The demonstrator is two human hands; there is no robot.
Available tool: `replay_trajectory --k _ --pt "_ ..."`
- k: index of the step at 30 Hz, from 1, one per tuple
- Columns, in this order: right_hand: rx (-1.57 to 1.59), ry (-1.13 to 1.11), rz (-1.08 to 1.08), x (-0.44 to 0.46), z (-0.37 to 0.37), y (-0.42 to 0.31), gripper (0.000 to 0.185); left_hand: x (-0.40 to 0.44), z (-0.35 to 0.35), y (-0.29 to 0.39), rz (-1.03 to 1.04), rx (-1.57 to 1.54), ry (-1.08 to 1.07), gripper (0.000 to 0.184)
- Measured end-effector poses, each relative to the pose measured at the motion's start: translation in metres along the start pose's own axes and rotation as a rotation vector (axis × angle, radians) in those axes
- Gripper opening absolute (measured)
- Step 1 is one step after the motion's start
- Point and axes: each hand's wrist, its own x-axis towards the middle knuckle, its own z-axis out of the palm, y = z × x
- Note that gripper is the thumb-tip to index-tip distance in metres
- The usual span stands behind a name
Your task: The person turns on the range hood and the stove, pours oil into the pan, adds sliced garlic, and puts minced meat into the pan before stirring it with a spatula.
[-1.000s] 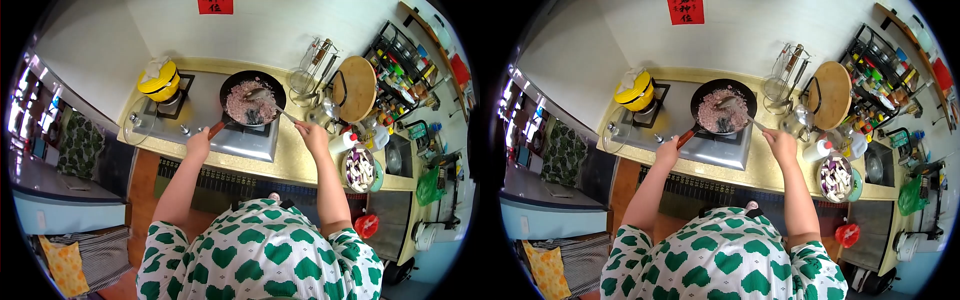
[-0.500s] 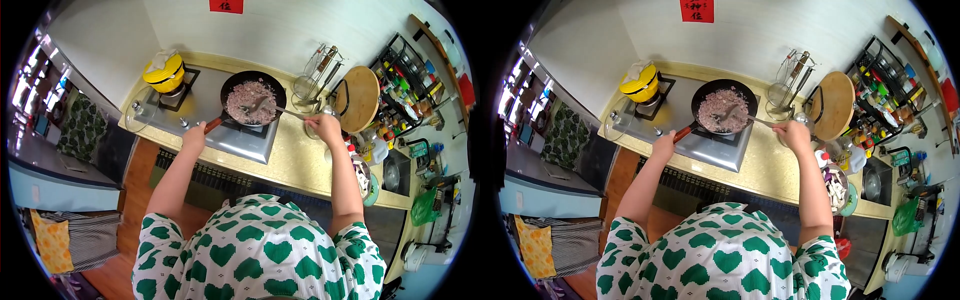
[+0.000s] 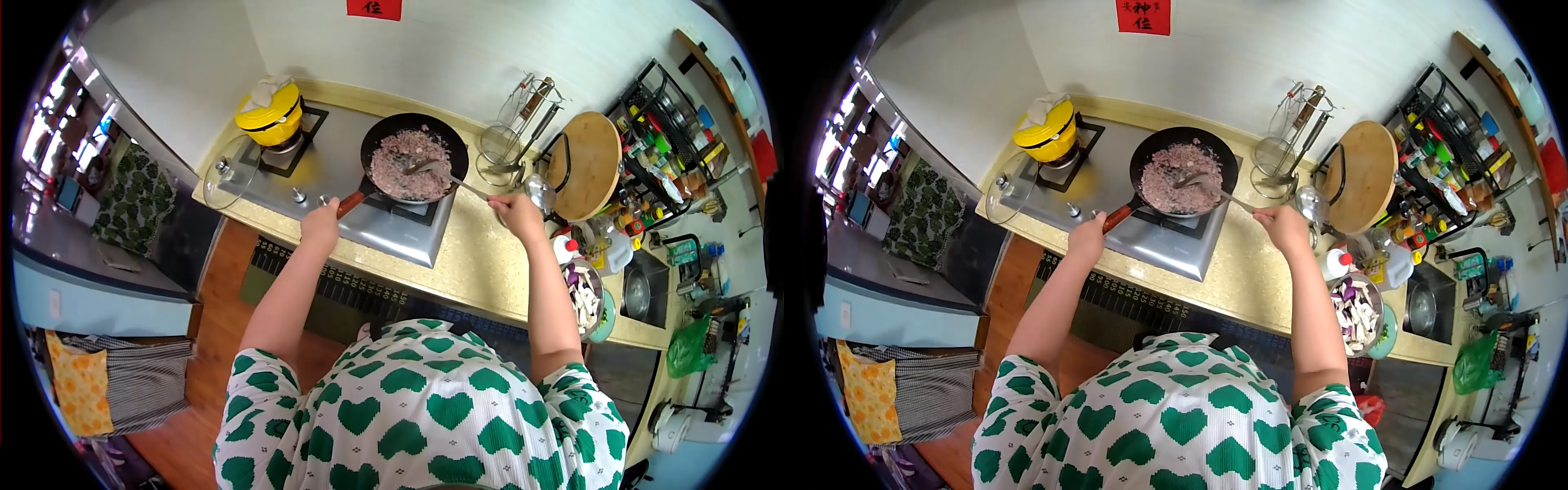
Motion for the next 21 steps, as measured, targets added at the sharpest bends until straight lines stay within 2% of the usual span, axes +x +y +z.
replay_trajectory --k 3,7,8,11,12,15,16,19,20,21 --pt "0.084 0.079 0.011 -0.002 0.003 -0.001 0.027 0.002 0.001 0.001 -0.017 0.022 -0.03 0.025" --pt "0.172 0.228 -0.044 0.012 0.046 0.004 0.028 0.002 0.004 0.0 -0.026 0.004 -0.029 0.025" --pt "0.095 0.149 -0.018 0.014 0.051 0.007 0.033 0.001 0.004 0.001 -0.032 0.006 -0.031 0.025" --pt "0.359 -0.148 0.083 0.016 0.056 0.017 0.037 -0.001 0.001 0.005 -0.04 0.015 -0.045 0.028" --pt "0.641 -0.221 0.113 0.011 0.054 0.023 0.04 -0.001 0.0 0.006 -0.04 0.017 -0.052 0.029" --pt "0.736 0.085 0.008 0.014 0.067 0.067 0.043 0.0 0.004 0.003 -0.028 0.037 -0.042 0.032" --pt "0.685 0.273 0.089 0.014 0.071 0.082 0.038 0.0 0.002 0.005 -0.05 0.051 -0.065 0.04" --pt "0.196 0.76 0.145 0.004 0.065 0.105 0.032 -0.007 -0.001 0.013 -0.025 0.135 0.042 0.049" --pt "0.174 0.787 0.146 0.0 0.068 0.104 0.032 -0.006 0.001 0.016 -0.067 0.182 0.017 0.063" --pt "0.153 0.814 0.145 -0.001 0.071 0.105 0.033 -0.009 -0.002 0.021 -0.041 0.181 0.072 0.066"
